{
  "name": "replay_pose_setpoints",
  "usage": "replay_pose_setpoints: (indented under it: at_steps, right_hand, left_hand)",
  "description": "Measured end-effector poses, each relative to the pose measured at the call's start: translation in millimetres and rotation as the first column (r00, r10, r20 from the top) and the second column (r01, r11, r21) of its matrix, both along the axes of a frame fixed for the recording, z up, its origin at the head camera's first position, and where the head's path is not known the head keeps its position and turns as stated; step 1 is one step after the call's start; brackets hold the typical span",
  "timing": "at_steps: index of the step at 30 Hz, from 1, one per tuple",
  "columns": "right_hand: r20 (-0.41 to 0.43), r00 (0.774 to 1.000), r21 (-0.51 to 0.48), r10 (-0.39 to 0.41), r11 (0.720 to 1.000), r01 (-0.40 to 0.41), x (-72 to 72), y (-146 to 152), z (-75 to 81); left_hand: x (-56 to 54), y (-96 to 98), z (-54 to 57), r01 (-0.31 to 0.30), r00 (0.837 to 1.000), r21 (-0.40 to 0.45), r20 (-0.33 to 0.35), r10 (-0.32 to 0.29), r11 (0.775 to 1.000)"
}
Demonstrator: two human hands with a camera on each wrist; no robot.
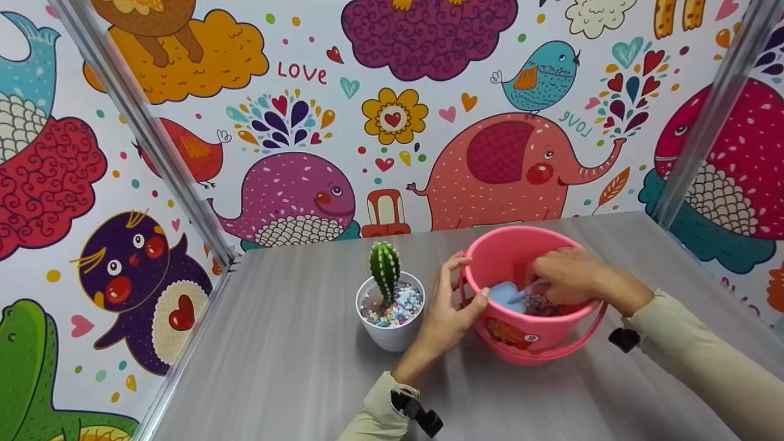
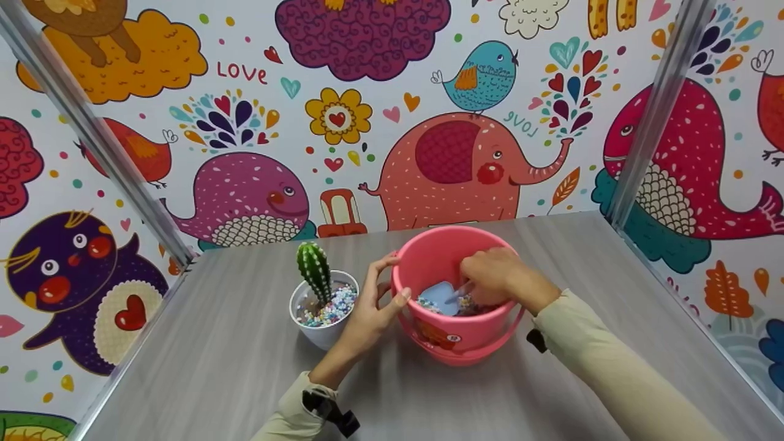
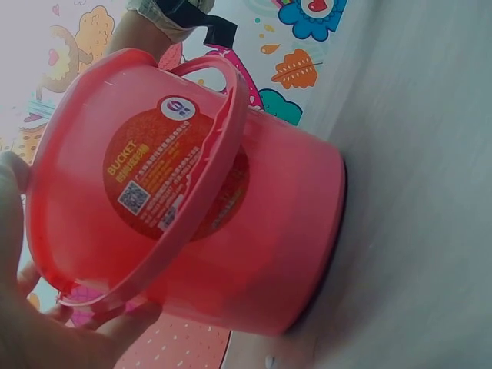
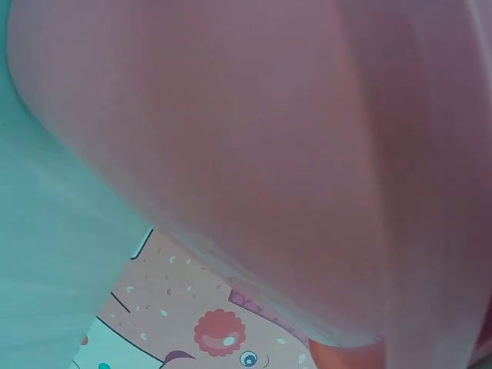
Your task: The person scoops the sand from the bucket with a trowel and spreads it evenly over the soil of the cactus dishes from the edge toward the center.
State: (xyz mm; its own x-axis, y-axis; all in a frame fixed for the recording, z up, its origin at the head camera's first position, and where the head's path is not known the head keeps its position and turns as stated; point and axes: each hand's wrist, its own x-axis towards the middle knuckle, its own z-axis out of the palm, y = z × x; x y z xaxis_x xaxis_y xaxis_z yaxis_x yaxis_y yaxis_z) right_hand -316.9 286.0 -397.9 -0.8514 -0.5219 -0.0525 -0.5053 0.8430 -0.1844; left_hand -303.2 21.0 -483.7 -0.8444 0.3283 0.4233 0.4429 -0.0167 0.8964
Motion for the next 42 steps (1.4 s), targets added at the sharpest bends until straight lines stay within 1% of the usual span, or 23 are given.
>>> replay_pose_setpoints:
  at_steps: [4, 6, 10, 17, 24, 27, 31, 36, 42]
  right_hand:
    - [0.078, 0.997, -0.036, -0.029, 0.999, 0.032, 0.6, 3, 2.7]
    - [0.096, 0.995, -0.050, -0.026, 0.998, 0.031, 0.6, 4, 3.6]
    - [0.104, 0.995, -0.064, -0.014, 0.998, 0.020, 0.6, 5, 4.2]
    - [0.116, 0.993, -0.106, 0.007, 0.994, 0.006, 3.1, 7, 5.7]
    - [0.137, 0.991, -0.153, -0.004, 0.988, 0.026, 9.7, 13, 11.1]
    - [0.123, 0.992, -0.167, 0.002, 0.986, 0.019, 13.0, 14, 15.6]
    - [0.097, 0.995, -0.153, 0.009, 0.988, 0.006, 16.9, 14, 21.5]
    - [0.103, 0.995, -0.189, -0.010, 0.982, 0.030, 19.8, 17, 26.3]
    - [0.062, 0.997, -0.236, -0.038, 0.970, 0.051, 22.9, 24, 27.6]
  left_hand:
    - [1.0, 0.9, 0.2, 0.006, 1.000, -0.011, 0.011, -0.006, 1.000]
    - [1.3, 1.4, 0.3, 0.007, 1.000, -0.012, 0.009, -0.007, 1.000]
    - [0.6, 1.7, -0.1, 0.004, 1.000, -0.019, -0.004, -0.004, 1.000]
    - [1.2, 0.2, 1.0, -0.007, 1.000, -0.036, 0.004, 0.007, 0.999]
    - [-0.2, 0.9, 1.0, -0.022, 0.999, -0.052, -0.032, 0.020, 0.998]
    - [-0.3, 1.2, 1.4, -0.025, 0.999, -0.060, -0.042, 0.022, 0.998]
    - [0.3, 1.4, 1.5, -0.028, 0.998, -0.066, -0.052, 0.025, 0.997]
    - [0.9, 1.1, 1.9, -0.013, 0.998, -0.051, -0.056, 0.010, 0.999]
    - [0.0, 0.6, 1.0, -0.016, 0.998, -0.050, -0.062, 0.013, 0.999]
